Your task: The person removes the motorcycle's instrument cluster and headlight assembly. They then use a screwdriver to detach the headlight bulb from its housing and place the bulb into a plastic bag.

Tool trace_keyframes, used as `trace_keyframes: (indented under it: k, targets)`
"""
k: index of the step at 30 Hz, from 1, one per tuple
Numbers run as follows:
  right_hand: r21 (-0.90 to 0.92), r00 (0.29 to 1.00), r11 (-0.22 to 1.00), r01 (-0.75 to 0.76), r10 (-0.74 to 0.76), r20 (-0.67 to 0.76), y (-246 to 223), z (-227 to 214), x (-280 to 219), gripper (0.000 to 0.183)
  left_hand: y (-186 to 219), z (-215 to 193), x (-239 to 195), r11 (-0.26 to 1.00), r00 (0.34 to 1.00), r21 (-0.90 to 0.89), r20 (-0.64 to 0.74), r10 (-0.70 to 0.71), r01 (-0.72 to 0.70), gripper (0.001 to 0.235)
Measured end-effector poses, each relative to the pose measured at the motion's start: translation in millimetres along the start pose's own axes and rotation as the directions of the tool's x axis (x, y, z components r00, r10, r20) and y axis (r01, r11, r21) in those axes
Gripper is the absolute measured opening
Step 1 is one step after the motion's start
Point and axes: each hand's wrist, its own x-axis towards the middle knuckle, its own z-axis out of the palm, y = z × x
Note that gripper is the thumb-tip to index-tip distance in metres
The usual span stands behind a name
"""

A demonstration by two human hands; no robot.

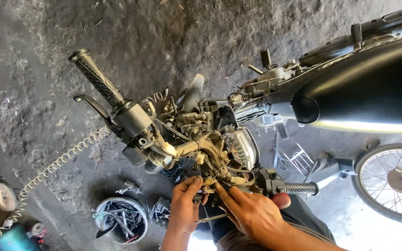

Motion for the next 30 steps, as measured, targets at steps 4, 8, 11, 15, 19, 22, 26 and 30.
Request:
trace_keyframes:
  k: [4, 8, 11, 15, 19, 22, 26, 30]
  targets:
    - [0.018, 1.0, 1.0, 0.002, -0.002, -0.006, 0.0, -0.5, 0.1, 0.071, 4.3, -1.2, -3.8, 0.999, 1.0, 0.035, -0.003, 0.001, -0.001, 0.02]
    - [0.024, 0.999, 0.999, -0.024, 0.023, 0.034, -1.0, -1.7, -0.2, 0.071, 9.7, -1.1, -9.1, 0.996, 0.999, 0.086, 0.032, 0.011, -0.014, 0.023]
    - [0.036, 0.999, 0.999, -0.026, 0.025, 0.032, -0.6, -2.3, -0.4, 0.071, 10.9, -4.1, -10.2, 0.993, 0.997, 0.115, 0.079, 0.02, -0.029, 0.025]
    - [0.041, 0.999, 0.999, -0.025, 0.024, 0.022, -2.4, -5.3, 0.4, 0.074, 14.7, -5.1, -12.5, 0.982, 0.984, 0.175, 0.171, 0.047, -0.077, 0.027]
    - [0.03, 0.999, 0.999, -0.03, 0.029, 0.016, -2.8, -5.1, 0.2, 0.074, 22.2, -1.2, -13.1, 0.975, 0.981, 0.21, 0.192, 0.036, -0.076, 0.027]
    - [0.03, 1.0, 0.999, -0.024, 0.024, 0.003, -2.6, -5.0, -0.2, 0.073, 25.3, 0.5, -13.2, 0.976, 0.983, 0.213, 0.182, 0.003, -0.042, 0.027]
    - [0.031, 1.0, 0.999, -0.015, 0.015, -0.001, -3.1, -5.3, 0.7, 0.072, 25.6, -2.7, -11.3, 0.978, 0.981, 0.207, 0.191, -0.012, -0.028, 0.03]
    - [0.03, 1.0, 1.0, -0.005, 0.006, -0.022, -3.2, -5.0, 0.9, 0.069, 22.4, -9.4, -8.2, 0.978, 0.971, 0.203, 0.24, -0.011, -0.039, 0.032]
